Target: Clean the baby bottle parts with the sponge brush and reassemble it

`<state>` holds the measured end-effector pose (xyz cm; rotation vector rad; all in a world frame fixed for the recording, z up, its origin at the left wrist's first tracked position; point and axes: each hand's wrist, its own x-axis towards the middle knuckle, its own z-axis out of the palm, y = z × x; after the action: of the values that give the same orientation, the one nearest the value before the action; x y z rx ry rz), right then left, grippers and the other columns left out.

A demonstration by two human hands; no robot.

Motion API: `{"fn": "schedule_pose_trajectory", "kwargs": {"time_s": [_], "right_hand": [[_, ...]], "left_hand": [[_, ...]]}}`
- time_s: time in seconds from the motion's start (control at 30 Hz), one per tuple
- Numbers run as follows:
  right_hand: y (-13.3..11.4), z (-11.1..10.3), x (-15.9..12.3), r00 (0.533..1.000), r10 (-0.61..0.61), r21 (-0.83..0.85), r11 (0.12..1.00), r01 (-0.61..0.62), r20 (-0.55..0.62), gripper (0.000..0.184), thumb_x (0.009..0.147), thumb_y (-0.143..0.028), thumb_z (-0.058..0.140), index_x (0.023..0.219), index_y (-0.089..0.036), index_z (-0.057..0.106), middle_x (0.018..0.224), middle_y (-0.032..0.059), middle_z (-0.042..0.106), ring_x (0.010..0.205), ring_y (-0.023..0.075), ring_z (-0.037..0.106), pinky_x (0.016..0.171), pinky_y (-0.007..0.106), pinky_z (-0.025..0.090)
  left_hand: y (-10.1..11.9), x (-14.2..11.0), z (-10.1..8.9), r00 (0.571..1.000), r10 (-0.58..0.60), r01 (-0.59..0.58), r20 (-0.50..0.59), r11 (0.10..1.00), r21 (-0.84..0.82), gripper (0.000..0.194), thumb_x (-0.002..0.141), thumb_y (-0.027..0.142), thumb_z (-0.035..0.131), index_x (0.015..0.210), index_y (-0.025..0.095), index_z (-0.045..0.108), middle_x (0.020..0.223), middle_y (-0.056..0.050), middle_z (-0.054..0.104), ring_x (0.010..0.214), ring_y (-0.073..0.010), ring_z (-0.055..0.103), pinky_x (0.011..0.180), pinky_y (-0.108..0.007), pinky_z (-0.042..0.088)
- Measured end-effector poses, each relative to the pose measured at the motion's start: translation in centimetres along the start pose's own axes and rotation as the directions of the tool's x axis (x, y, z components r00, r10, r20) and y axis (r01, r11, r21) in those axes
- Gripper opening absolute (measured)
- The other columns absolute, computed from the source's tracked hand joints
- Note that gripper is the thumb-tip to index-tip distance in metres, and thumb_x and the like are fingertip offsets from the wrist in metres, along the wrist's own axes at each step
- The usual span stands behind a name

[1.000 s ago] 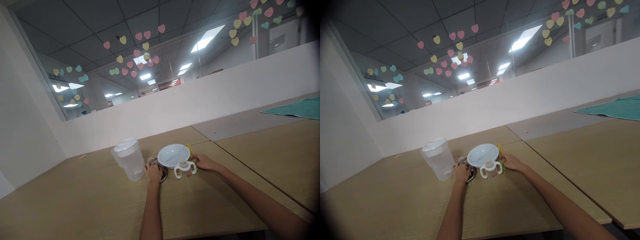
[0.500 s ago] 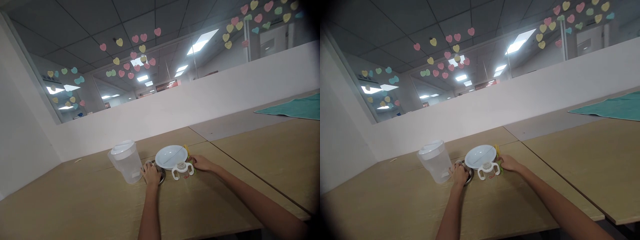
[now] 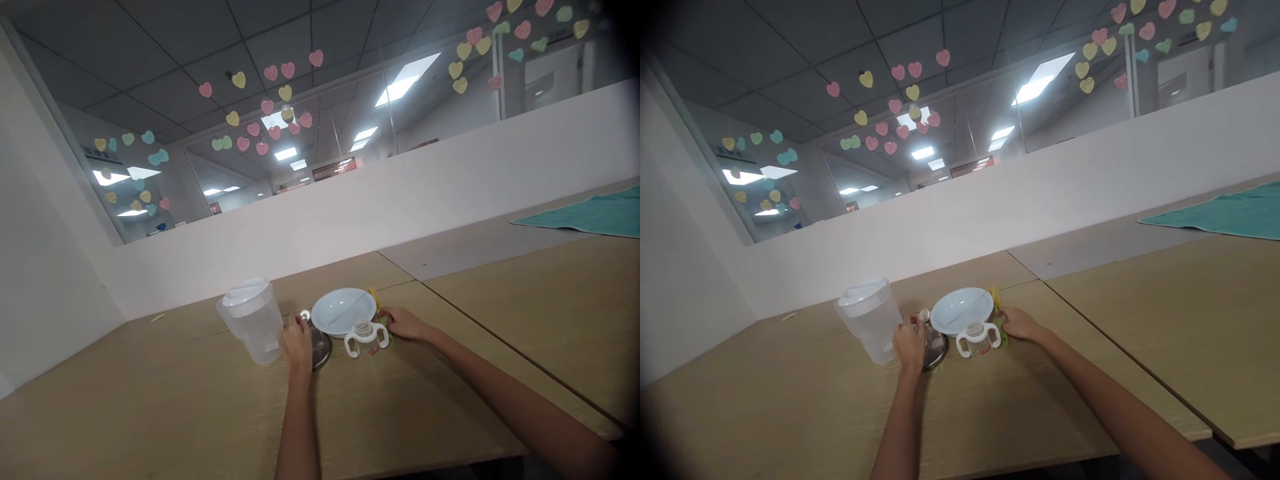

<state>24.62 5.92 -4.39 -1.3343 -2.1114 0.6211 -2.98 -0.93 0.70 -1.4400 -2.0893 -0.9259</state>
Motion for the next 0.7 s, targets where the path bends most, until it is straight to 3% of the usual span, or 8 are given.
{"fn": "schedule_pose_trajectory", "kwargs": {"time_s": [0.1,0.2,0.37,0.43,0.53,0.7], "right_hand": [[0.2,-0.3,0.3,0.992,0.065,-0.044,0.997,-0.07,-0.109,0.04,0.07,-0.01,0.049,0.108,-0.014,0.059,0.084,0.0063,0.067,0.077,0.0182,0.059,0.063,0.023,0.036],[-0.3,-0.9,1.6,0.969,0.125,-0.04,0.99,-0.136,-0.211,0.034,0.077,-0.017,0.048,0.11,-0.016,0.058,0.091,0.0081,0.068,0.083,0.0191,0.06,0.066,0.024,0.038],[-2.4,-2.0,5.7,0.95,0.195,-0.066,0.974,-0.217,-0.242,0.034,0.085,-0.036,0.047,0.108,-0.014,0.06,0.105,0.0133,0.066,0.097,0.0228,0.06,0.071,0.026,0.041],[-3.1,-1.8,7.4,0.951,0.209,-0.095,0.967,-0.236,-0.229,0.035,0.083,-0.041,0.051,0.099,-0.013,0.064,0.101,0.0155,0.067,0.095,0.0251,0.061,0.07,0.028,0.042],[-3.8,-0.9,9.0,0.95,0.221,-0.134,0.958,-0.254,-0.223,0.028,0.078,-0.035,0.059,0.091,-0.012,0.066,0.092,0.0165,0.068,0.091,0.0264,0.063,0.068,0.029,0.043],[-4.1,0.1,9.5,0.936,0.185,-0.161,0.957,-0.241,-0.3,0.019,0.079,-0.018,0.053,0.091,-0.01,0.065,0.098,0.0207,0.065,0.096,0.0296,0.061,0.072,0.033,0.043]], "left_hand": [[0.4,-0.1,-0.3,0.997,-0.003,-0.014,-0.078,0.975,-0.224,0.028,0.089,0.024,0.038,0.108,0.017,0.057,0.094,-0.009,0.066,0.087,-0.0198,0.06,0.073,-0.029,0.042],[1.0,0.2,-0.4,0.996,0.013,-0.05,-0.088,0.903,-0.427,0.035,0.091,0.025,0.032,0.119,0.016,0.052,0.102,-0.009,0.064,0.089,-0.017,0.06,0.079,-0.027,0.044],[3.3,0.4,0.1,0.988,0.132,-0.152,-0.076,0.81,-0.567,0.031,0.089,0.021,0.034,0.102,0.018,0.062,0.103,-0.007,0.063,0.096,-0.0174,0.058,0.088,-0.03,0.043],[4.3,0.0,0.7,0.985,0.164,-0.159,-0.049,0.769,-0.62,0.028,0.088,0.018,0.035,0.093,0.018,0.062,0.099,-0.006,0.064,0.094,-0.0165,0.058,0.088,-0.029,0.043],[5.2,-0.8,1.7,0.972,0.233,-0.164,0.016,0.731,-0.663,0.023,0.087,0.017,0.037,0.09,0.018,0.059,0.093,-0.005,0.063,0.091,-0.016,0.058,0.086,-0.029,0.044],[4.9,-2.0,1.9,0.944,0.328,-0.231,0.035,0.734,-0.638,0.016,0.088,0.025,0.042,0.09,0.018,0.057,0.094,-0.005,0.059,0.093,-0.0166,0.056,0.086,-0.029,0.042]]}}
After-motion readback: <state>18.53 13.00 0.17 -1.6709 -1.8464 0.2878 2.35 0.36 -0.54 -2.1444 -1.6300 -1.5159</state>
